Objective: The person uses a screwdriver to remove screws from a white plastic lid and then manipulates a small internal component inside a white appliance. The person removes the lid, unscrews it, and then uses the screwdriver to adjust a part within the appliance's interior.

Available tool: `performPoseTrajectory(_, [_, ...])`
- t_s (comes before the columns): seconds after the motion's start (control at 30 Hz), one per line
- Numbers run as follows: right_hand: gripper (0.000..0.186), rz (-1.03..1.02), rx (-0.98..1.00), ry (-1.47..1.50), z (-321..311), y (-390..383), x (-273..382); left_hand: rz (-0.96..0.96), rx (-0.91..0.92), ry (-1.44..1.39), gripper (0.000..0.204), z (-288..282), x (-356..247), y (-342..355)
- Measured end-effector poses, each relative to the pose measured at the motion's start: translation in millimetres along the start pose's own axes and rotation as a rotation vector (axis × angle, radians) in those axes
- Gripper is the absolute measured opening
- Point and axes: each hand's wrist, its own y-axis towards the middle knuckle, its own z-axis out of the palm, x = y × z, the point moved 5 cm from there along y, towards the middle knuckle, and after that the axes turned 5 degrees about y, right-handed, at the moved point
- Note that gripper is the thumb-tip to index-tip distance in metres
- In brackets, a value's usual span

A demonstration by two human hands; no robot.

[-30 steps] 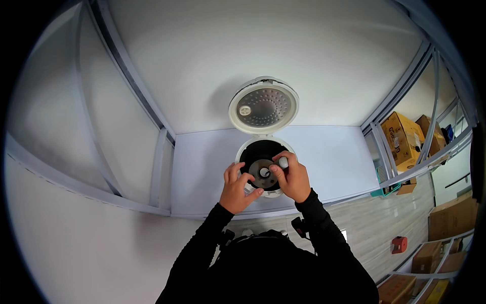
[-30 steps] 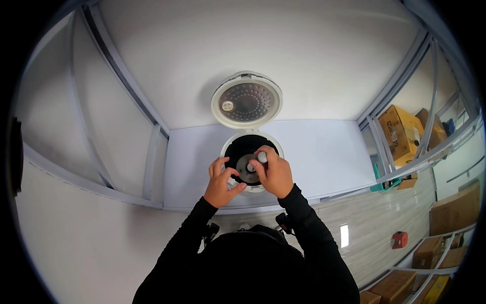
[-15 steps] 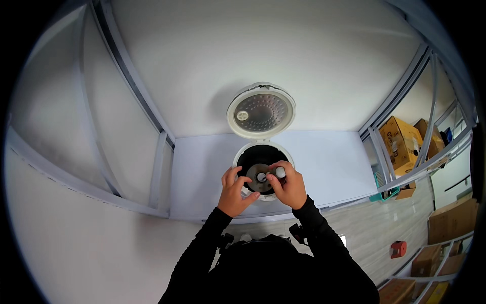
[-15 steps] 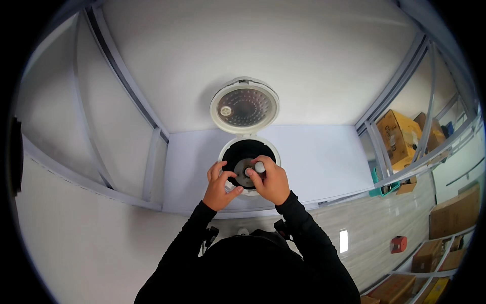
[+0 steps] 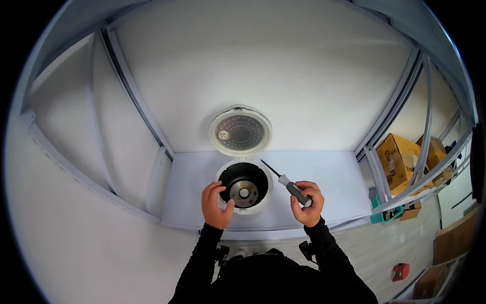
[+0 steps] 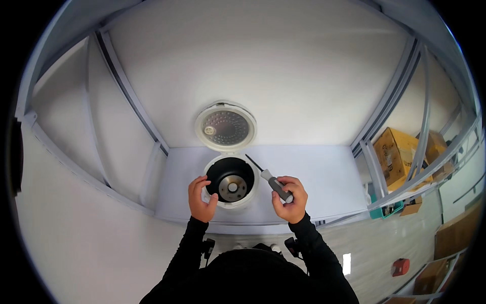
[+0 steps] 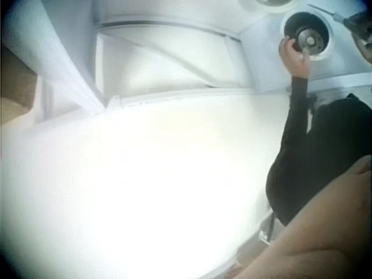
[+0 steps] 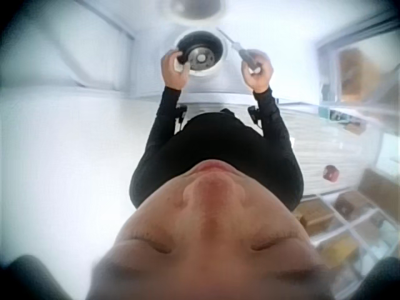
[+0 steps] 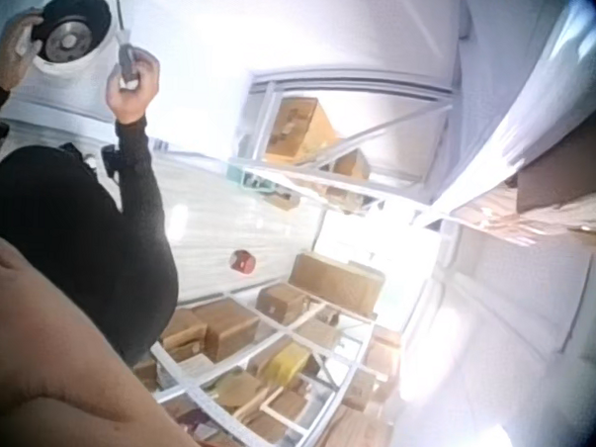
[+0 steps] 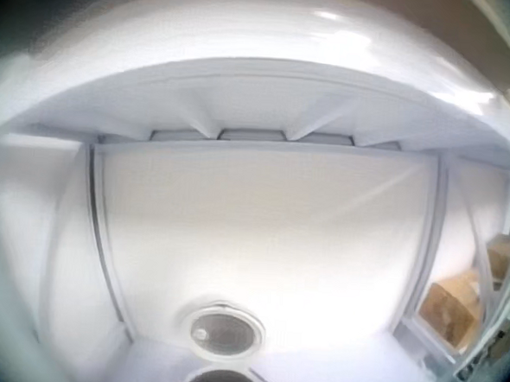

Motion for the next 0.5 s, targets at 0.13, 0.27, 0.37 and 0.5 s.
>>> performPoseTrajectory(0.13, [0.032, 0.218, -0.056, 0.090, -29.4, -13.1, -32.1, -0.006, 0.011, -0.068, 0.033, 23.8, -53.3, 6.7])
performPoseTrajectory(0.27, [0.032, 0.428, -0.078, 0.162, -35.0, -48.8, -97.8, 0.026, 0.005, -0.109, 0.031, 71.9, -105.0, 2.0])
performPoseTrajectory(0.37, [0.028, 0.465, -0.069, 0.086, -45.6, -71.4, -138.9, -0.002, 0.159, -0.144, 0.029, 119.0, -136.6, -4.1])
performPoseTrajectory(0.5, [0.019, 0.385, 0.064, -0.023, -53.5, -92.9, -153.1, -0.005, 0.384, -0.104, 0.037, 173.4, -136.0, -30.7])
